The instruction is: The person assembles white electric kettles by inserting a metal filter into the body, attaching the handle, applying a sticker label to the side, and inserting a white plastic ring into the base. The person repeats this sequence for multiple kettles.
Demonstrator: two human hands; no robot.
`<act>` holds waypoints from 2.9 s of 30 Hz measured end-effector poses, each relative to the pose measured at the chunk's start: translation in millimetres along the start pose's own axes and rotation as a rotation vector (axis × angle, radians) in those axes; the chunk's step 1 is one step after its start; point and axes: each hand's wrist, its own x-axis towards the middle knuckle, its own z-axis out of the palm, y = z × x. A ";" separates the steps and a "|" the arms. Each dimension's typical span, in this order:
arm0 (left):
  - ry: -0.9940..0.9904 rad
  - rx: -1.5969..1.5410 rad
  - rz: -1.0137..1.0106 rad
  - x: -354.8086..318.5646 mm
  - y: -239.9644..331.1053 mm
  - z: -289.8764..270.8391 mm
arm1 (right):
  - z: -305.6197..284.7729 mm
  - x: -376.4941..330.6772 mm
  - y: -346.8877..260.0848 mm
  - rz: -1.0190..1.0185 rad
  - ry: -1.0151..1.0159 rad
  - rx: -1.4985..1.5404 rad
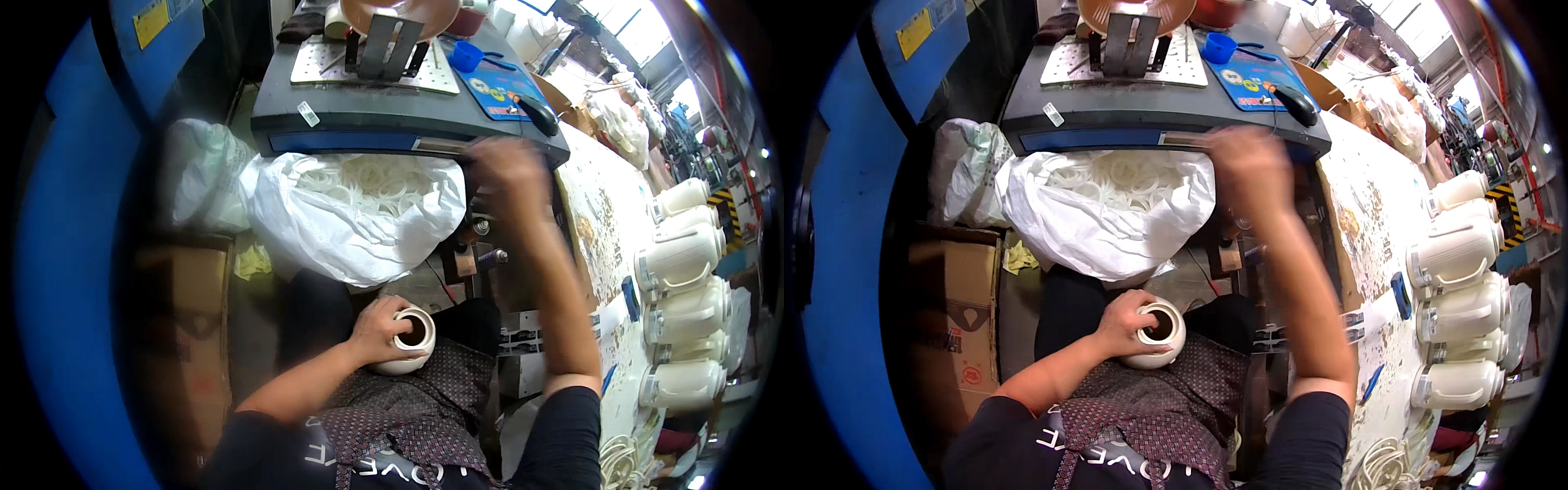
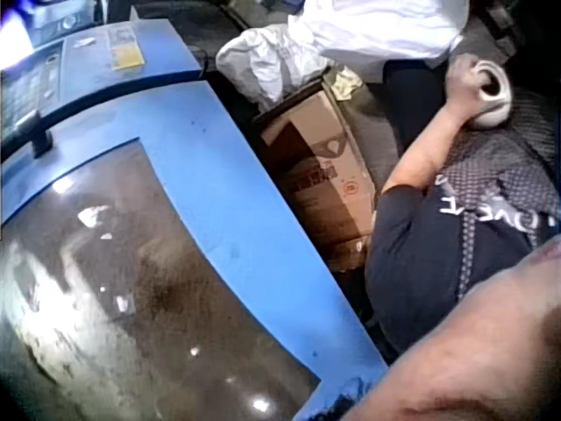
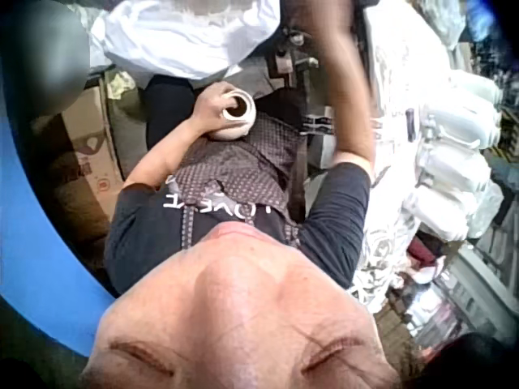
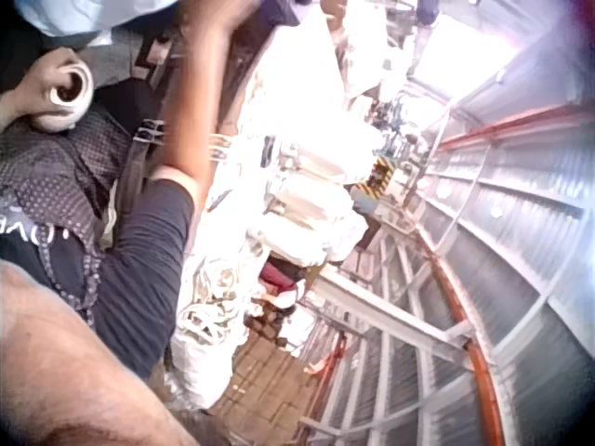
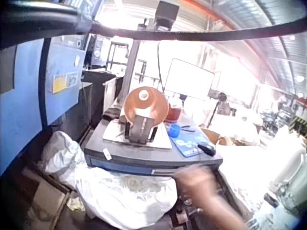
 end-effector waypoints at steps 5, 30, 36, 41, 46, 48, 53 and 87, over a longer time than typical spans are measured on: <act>-0.288 0.097 -0.131 -8.6 -10.7 6.1 | 198.4 -21.8 -55.6 0.077 -0.496 -0.197; -0.028 -0.391 0.292 35.8 151.8 -41.8 | -178.0 -156.2 -177.6 0.152 -0.147 0.636; 0.027 -0.239 0.367 24.8 167.9 -32.2 | -192.2 -144.7 -178.2 -0.041 -0.597 0.372; -0.081 -0.106 0.440 24.0 173.9 -35.3 | -169.8 -164.4 -168.1 -0.195 -0.468 0.326; -0.207 0.052 0.545 35.9 173.2 -51.2 | -194.6 -152.6 -164.2 0.022 -0.523 0.668; -0.135 0.045 0.513 42.4 172.7 -56.7 | -189.1 -160.3 -172.9 0.245 -0.254 0.866; -0.037 -0.157 0.421 67.3 152.9 -84.8 | -176.3 -158.6 -178.8 0.142 0.018 0.573; 0.764 0.118 -0.156 101.0 -106.4 -292.8 | 110.3 219.4 100.9 0.617 0.347 0.510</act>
